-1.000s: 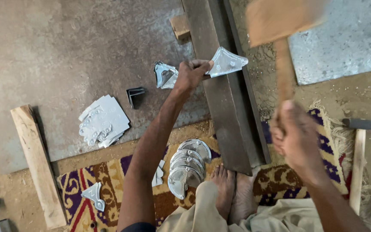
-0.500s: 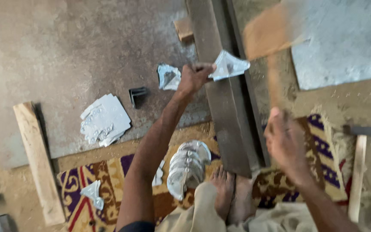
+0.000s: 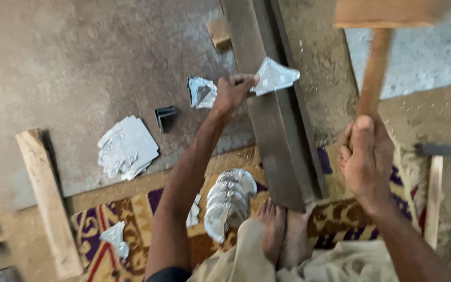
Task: The person sits on the floor and shapes small embossed aluminum pieces by hammering them with a wooden mallet over a steel channel, repositioning and flipping each piece between strikes, then sets finished pieces aside and picks up the next one. At one point the person handles a small dark tool before resuming hammering.
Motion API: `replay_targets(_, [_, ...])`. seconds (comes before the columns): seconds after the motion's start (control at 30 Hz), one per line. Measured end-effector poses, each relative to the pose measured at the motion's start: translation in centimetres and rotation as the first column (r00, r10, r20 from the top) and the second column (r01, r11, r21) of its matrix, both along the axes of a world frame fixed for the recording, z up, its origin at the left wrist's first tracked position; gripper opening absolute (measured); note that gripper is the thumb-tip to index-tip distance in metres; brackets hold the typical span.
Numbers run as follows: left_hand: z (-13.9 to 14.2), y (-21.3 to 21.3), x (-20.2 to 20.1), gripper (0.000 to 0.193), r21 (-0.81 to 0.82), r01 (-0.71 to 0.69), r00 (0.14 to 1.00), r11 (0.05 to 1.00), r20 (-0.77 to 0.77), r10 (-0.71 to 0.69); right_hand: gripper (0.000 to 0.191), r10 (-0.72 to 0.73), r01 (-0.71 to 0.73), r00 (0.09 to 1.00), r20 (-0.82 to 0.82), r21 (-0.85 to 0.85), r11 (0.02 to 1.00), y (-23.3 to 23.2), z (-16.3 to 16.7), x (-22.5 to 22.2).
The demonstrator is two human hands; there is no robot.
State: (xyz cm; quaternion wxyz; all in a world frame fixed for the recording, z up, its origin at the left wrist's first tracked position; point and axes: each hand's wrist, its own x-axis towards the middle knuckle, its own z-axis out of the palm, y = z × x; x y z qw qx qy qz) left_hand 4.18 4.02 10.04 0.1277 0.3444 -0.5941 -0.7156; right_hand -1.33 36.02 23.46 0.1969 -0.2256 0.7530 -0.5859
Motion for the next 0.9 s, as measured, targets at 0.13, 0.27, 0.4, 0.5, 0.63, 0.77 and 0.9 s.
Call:
replay_targets(0.13, [0.3,0.6,0.0,0.026,0.01,0.008,1.0,1.0,-0.027,-0.008,0.065,0.095,-0.058,0.931,-0.352,0.112,0.992,-2.6,-1.5,-1.3])
replay_targets(0.27, [1.4,0.0,0.1,0.026,0.024,-0.025,0.997,0.999,-0.067,0.027,0.054,0.155,-0.172,0.985,0.078,0.331,0.928,-3.6,-1.6,-1.9])
replay_targets(0.4, [1.7,0.0,0.2,0.026,-0.008,0.018,0.989,1.0,0.148,-0.017,0.063,-0.034,0.029,0.996,-0.081,-0.056,0.998,-1.6,-1.8,-2.3])
replay_targets(0.5, [1.0,0.5,0.0,0.025,0.045,-0.001,1.0,0.999,-0.002,0.001,0.066,0.084,-0.044,0.939,-0.334,0.125,0.991,-1.7,-4.4,-3.6])
replay_targets(0.63, [0.3,0.1,0.0,0.026,0.027,0.014,0.999,1.0,-0.045,-0.012,0.04,0.226,-0.182,0.974,0.007,0.613,0.769,-1.5,-7.8,-3.4])
replay_targets(0.77, [0.7,-0.3,-0.1,0.028,0.054,0.06,0.995,0.997,-0.082,-0.056,0.062,0.158,-0.146,0.987,0.005,0.415,0.898,1.8,-6.6,-0.1])
replay_targets(0.9, [1.4,0.0,-0.3,0.034,0.014,0.08,0.987,0.997,0.136,-0.081,0.035,-0.017,-0.104,0.907,0.42,0.264,0.959,1.1,-4.6,0.8])
